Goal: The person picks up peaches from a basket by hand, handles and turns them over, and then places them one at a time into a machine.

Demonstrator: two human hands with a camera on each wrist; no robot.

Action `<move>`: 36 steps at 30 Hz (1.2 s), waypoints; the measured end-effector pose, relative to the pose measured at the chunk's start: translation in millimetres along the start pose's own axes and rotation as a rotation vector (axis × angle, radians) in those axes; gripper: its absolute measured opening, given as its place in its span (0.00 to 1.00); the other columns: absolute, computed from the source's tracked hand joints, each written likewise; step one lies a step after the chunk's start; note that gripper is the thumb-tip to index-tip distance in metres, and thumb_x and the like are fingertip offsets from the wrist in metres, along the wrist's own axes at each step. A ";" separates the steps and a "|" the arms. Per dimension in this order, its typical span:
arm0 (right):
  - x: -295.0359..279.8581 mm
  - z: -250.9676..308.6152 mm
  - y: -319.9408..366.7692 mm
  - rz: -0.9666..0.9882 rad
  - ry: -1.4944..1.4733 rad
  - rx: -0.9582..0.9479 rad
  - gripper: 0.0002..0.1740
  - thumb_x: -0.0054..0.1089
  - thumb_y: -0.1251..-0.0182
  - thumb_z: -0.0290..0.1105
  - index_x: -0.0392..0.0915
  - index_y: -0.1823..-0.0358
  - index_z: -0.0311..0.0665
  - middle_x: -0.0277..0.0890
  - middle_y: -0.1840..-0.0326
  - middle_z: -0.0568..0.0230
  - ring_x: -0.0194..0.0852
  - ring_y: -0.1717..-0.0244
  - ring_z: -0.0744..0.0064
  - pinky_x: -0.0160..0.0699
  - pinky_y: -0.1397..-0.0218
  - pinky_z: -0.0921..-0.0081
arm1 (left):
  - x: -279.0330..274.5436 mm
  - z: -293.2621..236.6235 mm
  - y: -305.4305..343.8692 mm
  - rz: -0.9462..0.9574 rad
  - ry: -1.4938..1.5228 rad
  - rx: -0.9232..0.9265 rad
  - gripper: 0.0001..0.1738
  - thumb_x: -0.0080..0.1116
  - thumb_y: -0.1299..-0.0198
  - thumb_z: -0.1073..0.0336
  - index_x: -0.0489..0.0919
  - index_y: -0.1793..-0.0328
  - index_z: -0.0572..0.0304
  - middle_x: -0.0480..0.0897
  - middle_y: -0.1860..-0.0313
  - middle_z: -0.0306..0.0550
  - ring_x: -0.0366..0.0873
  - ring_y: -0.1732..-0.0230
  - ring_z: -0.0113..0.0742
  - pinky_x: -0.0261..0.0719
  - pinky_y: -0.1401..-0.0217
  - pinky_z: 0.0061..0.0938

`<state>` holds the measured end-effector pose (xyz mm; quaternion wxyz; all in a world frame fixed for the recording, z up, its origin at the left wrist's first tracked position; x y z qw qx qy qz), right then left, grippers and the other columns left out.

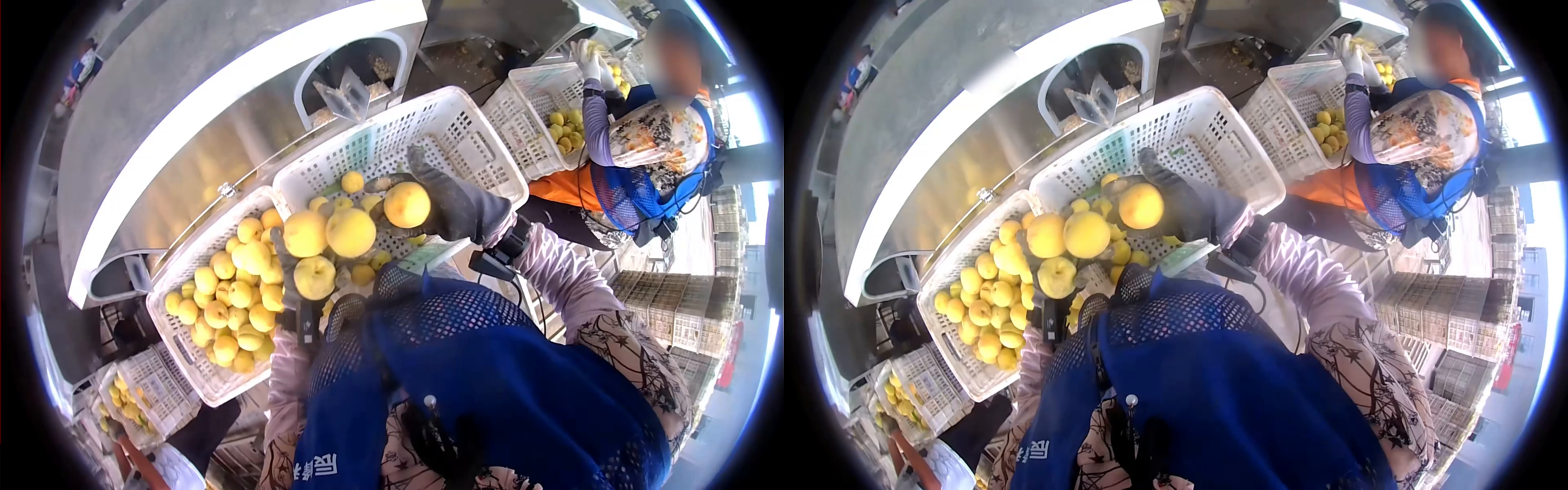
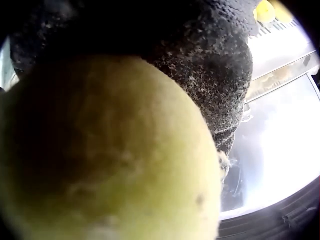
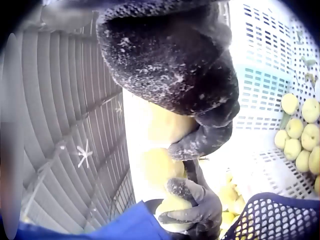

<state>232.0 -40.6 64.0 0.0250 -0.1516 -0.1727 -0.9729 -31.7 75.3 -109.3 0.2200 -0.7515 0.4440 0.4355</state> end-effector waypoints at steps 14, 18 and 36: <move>-36.4 53.3 -51.2 -0.053 0.346 -0.337 0.41 0.77 0.42 0.32 0.71 0.27 0.27 0.74 0.30 0.48 0.71 0.27 0.54 0.70 0.23 0.64 | -17.5 -10.0 8.6 -0.183 -0.039 -0.282 0.29 0.73 0.45 0.53 0.78 0.40 0.57 0.84 0.51 0.52 0.83 0.45 0.53 0.79 0.36 0.46; -74.9 76.7 -96.8 -0.222 0.353 -0.296 0.44 0.80 0.44 0.39 0.72 0.28 0.28 0.71 0.29 0.44 0.68 0.26 0.48 0.69 0.23 0.58 | -12.2 -24.4 12.4 -0.212 0.038 -0.395 0.35 0.74 0.46 0.54 0.73 0.36 0.59 0.81 0.46 0.53 0.81 0.42 0.52 0.77 0.33 0.45; -78.0 101.2 -182.0 -0.655 0.943 -0.401 0.38 0.82 0.44 0.41 0.75 0.37 0.29 0.79 0.43 0.41 0.80 0.47 0.42 0.78 0.39 0.51 | -8.7 -50.3 51.4 -0.340 0.232 -0.423 0.61 0.79 0.50 0.58 0.50 0.16 0.66 0.71 0.26 0.59 0.71 0.26 0.51 0.71 0.22 0.43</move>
Point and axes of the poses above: each hand's wrist, its own y-axis away from the middle knuckle, its own x-axis out of the palm, z = x × y, the point moved 5 cm from there along -y, towards the middle knuckle
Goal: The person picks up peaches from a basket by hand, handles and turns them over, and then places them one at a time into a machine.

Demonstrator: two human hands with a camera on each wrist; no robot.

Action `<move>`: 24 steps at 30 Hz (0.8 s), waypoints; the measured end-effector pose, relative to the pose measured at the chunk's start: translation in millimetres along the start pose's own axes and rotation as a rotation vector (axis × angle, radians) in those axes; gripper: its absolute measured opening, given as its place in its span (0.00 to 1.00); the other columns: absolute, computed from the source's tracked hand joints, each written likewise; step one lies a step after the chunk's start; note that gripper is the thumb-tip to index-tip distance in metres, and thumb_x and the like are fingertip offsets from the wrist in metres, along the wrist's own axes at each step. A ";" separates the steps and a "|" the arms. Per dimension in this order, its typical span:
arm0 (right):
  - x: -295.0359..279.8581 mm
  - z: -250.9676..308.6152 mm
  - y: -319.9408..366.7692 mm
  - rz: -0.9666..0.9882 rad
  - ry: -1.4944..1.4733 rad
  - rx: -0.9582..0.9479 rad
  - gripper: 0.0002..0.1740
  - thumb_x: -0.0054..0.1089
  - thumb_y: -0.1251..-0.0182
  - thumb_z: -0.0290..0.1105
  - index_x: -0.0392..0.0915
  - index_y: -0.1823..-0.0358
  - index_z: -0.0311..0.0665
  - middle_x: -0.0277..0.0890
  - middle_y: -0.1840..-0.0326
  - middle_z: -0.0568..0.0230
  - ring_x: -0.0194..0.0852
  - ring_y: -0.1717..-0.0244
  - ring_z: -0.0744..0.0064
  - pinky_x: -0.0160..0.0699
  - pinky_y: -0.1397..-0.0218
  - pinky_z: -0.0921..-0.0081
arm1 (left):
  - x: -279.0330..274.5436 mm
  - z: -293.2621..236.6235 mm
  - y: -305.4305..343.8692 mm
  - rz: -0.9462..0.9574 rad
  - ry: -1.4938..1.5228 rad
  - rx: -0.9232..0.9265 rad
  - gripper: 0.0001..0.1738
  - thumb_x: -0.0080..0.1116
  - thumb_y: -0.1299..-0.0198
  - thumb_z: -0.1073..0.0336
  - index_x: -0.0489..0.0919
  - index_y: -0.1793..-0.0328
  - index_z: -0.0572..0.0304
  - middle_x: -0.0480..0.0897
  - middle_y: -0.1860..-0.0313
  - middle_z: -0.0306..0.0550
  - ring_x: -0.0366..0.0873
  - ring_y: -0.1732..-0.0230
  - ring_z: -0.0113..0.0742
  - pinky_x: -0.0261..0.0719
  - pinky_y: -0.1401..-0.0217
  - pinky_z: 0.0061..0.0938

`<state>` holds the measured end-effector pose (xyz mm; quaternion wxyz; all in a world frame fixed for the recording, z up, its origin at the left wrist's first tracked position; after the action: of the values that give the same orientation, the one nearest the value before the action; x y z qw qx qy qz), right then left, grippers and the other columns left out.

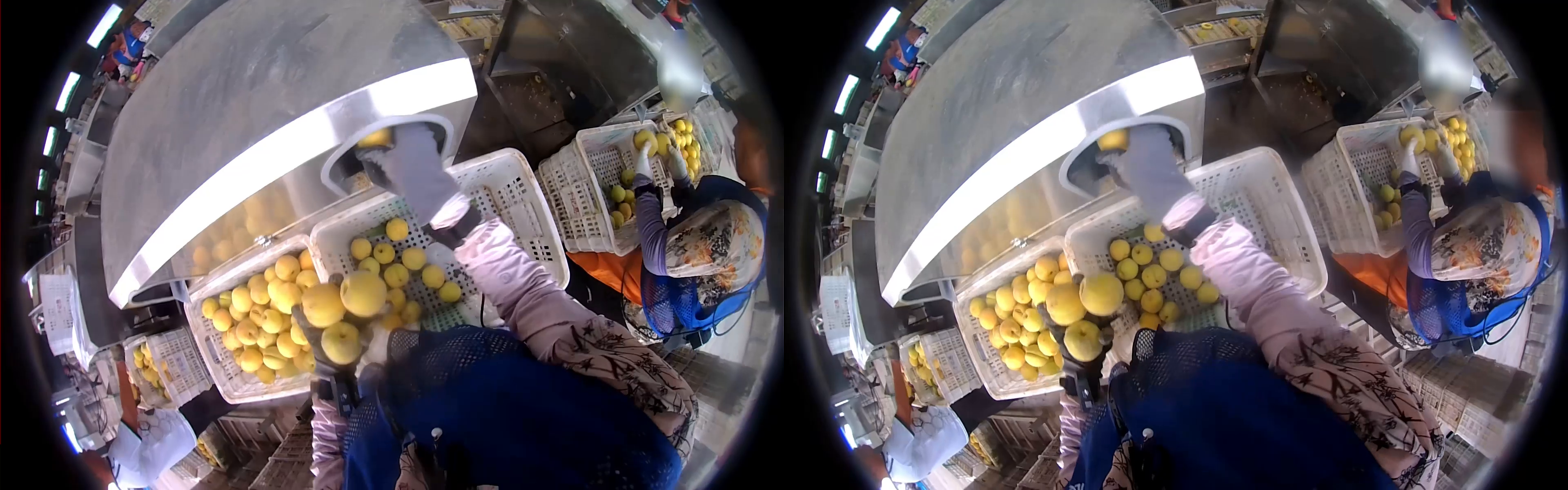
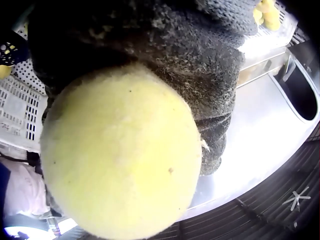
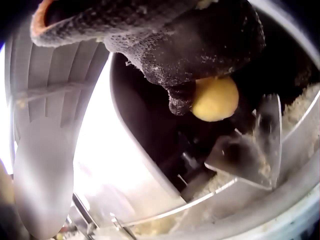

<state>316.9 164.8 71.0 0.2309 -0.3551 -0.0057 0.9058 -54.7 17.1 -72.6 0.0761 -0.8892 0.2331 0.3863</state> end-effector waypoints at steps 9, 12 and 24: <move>-7.4 26.8 133.1 0.720 -0.470 -0.022 0.45 0.72 0.31 0.35 0.60 0.15 0.40 0.71 0.23 0.39 0.73 0.24 0.54 0.71 0.21 0.61 | -43.0 -95.1 -94.7 -0.123 0.157 0.365 0.66 0.82 0.46 0.58 0.45 0.12 0.71 0.71 0.23 0.62 0.69 0.22 0.52 0.65 0.16 0.42; -13.1 34.6 133.0 0.688 -0.554 0.049 0.42 0.71 0.30 0.36 0.63 0.19 0.36 0.74 0.26 0.40 0.73 0.25 0.49 0.71 0.22 0.57 | -43.7 -104.3 -111.7 -0.064 0.287 0.333 0.62 0.80 0.42 0.59 0.48 0.12 0.67 0.72 0.24 0.60 0.72 0.23 0.50 0.69 0.18 0.41; -19.5 10.1 101.9 0.165 -0.229 -0.071 0.42 0.78 0.38 0.35 0.68 0.25 0.30 0.72 0.31 0.37 0.74 0.31 0.38 0.77 0.29 0.55 | -6.0 -115.9 -156.6 -0.173 0.540 0.528 0.59 0.78 0.45 0.78 0.50 0.12 0.57 0.68 0.24 0.56 0.76 0.29 0.47 0.88 0.34 0.47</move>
<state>280.7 67.1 73.3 0.1410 -0.2568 -0.0348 0.9555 91.3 120.4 4.7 0.2708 -0.9250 0.2603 0.0569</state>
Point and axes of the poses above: each hand's wrist, its own y-axis away from the middle knuckle, its own x-axis out of the palm, z = x × y, the point moved 5 cm from there along -y, towards the middle knuckle
